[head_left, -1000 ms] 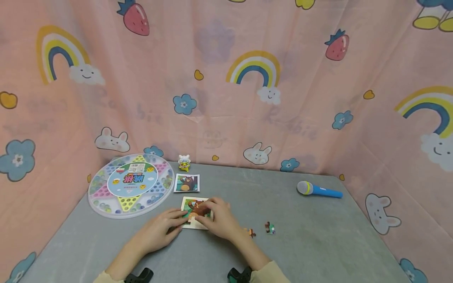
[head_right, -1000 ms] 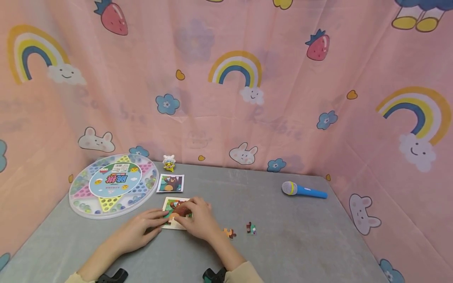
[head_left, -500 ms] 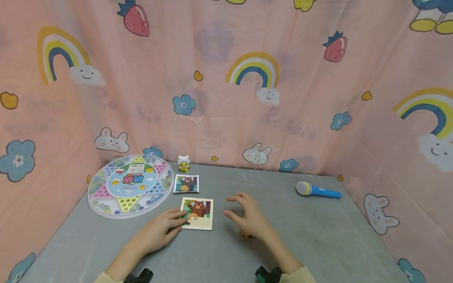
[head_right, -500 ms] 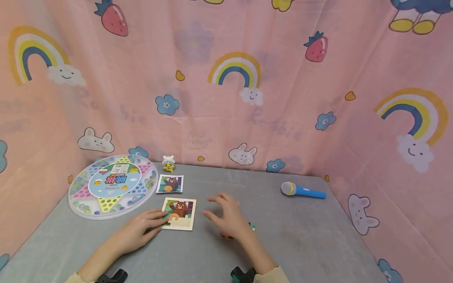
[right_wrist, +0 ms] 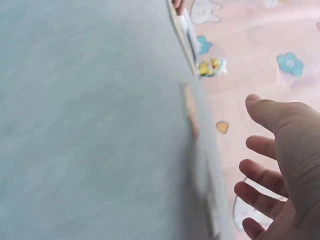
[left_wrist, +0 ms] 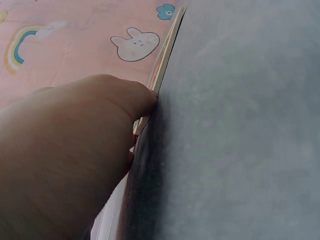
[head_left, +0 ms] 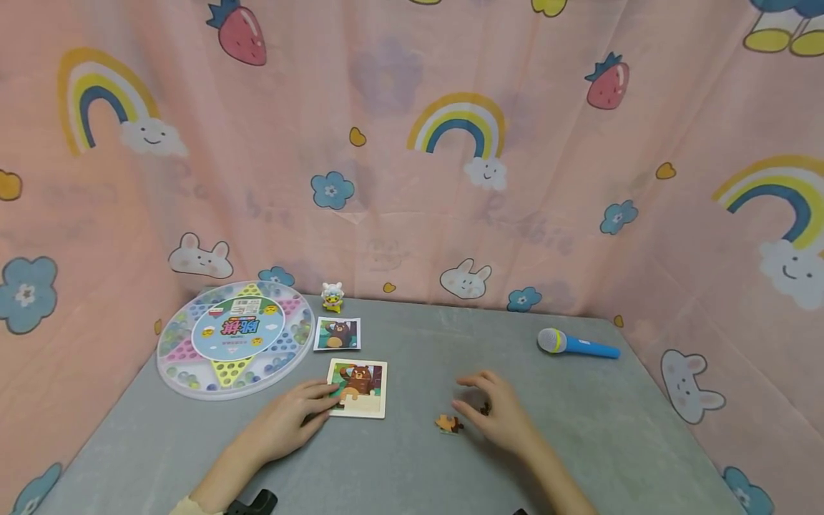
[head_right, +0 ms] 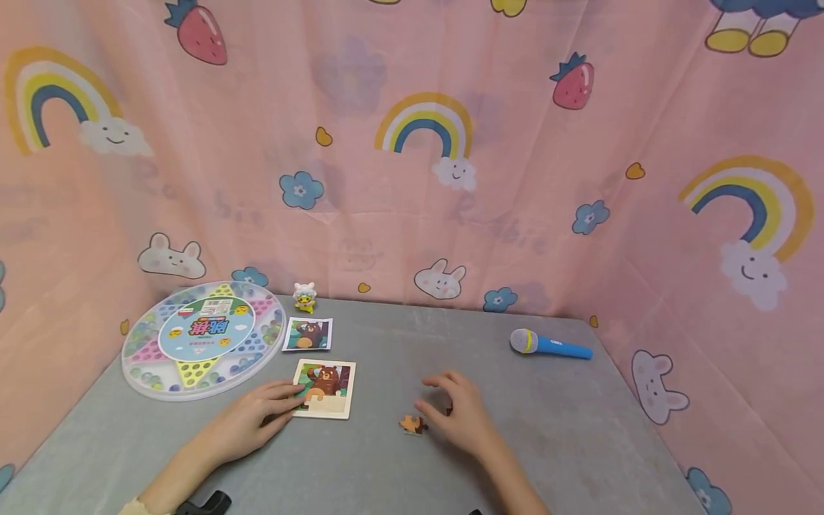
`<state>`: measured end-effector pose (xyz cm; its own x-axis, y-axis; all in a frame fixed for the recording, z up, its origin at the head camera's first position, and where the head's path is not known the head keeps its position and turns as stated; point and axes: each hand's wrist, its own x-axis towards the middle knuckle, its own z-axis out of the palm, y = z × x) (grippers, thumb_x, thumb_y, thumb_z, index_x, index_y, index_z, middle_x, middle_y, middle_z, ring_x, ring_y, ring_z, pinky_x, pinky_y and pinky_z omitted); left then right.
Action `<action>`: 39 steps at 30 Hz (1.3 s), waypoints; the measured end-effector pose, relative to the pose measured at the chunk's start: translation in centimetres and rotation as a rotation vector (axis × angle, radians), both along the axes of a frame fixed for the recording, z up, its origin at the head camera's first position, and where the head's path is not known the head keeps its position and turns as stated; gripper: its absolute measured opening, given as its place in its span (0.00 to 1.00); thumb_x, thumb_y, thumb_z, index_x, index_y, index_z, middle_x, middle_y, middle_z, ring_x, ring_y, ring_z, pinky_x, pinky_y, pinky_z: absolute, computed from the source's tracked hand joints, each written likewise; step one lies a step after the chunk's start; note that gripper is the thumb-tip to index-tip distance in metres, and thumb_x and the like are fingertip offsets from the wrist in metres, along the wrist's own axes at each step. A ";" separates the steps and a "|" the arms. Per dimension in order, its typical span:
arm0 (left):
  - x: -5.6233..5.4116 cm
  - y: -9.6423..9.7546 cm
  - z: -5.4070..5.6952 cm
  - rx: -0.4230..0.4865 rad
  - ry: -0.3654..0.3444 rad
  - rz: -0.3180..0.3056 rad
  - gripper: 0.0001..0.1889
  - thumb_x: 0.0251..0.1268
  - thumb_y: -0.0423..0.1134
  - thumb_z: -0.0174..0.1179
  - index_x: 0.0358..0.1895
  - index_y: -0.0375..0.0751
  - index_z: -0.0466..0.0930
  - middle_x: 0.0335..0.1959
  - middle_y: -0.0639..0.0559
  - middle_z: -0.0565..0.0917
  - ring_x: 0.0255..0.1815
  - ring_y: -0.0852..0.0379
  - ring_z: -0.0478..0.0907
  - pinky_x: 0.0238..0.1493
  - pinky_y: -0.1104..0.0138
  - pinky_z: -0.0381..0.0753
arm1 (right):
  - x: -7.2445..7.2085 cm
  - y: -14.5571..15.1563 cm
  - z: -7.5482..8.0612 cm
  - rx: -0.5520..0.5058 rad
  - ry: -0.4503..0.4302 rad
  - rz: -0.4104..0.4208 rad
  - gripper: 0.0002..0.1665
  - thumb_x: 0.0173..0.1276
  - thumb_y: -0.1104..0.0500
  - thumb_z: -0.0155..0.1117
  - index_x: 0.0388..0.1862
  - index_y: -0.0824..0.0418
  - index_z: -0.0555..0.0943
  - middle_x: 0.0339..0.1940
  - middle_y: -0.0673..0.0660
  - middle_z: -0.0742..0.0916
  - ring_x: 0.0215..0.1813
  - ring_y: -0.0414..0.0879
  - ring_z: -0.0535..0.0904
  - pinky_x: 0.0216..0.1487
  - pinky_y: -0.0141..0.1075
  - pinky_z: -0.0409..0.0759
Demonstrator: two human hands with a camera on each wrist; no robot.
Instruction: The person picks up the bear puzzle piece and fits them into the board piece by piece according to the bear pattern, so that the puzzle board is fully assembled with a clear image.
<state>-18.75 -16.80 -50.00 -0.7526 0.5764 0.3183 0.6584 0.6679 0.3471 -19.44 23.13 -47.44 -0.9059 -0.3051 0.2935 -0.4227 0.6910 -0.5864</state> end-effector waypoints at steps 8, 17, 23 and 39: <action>-0.1 -0.1 -0.1 -0.003 -0.006 0.004 0.20 0.74 0.35 0.66 0.66 0.43 0.85 0.69 0.47 0.83 0.70 0.41 0.79 0.67 0.46 0.81 | 0.2 1.3 -2.0 -0.016 -0.029 -0.011 0.15 0.69 0.49 0.78 0.51 0.51 0.90 0.47 0.44 0.88 0.52 0.44 0.84 0.56 0.46 0.83; 0.0 -0.2 -0.2 0.000 -0.009 0.003 0.20 0.74 0.35 0.66 0.67 0.43 0.85 0.69 0.48 0.83 0.70 0.42 0.79 0.67 0.46 0.81 | 0.6 1.9 -3.4 0.022 0.043 0.061 0.20 0.60 0.40 0.83 0.51 0.38 0.89 0.50 0.35 0.84 0.55 0.40 0.76 0.53 0.47 0.68; 0.0 -0.1 -0.2 0.009 -0.010 0.004 0.19 0.75 0.35 0.66 0.66 0.43 0.86 0.69 0.48 0.83 0.70 0.42 0.79 0.68 0.46 0.81 | 0.6 2.1 -3.4 0.025 0.032 0.130 0.26 0.53 0.38 0.87 0.51 0.35 0.89 0.52 0.37 0.82 0.57 0.40 0.73 0.53 0.48 0.62; -0.1 -0.1 -0.3 0.022 -0.008 -0.002 0.19 0.74 0.34 0.66 0.66 0.42 0.86 0.69 0.47 0.83 0.70 0.41 0.79 0.68 0.45 0.81 | 0.6 1.9 -3.4 0.043 0.039 0.113 0.18 0.59 0.42 0.84 0.49 0.34 0.90 0.50 0.37 0.82 0.56 0.41 0.73 0.53 0.50 0.62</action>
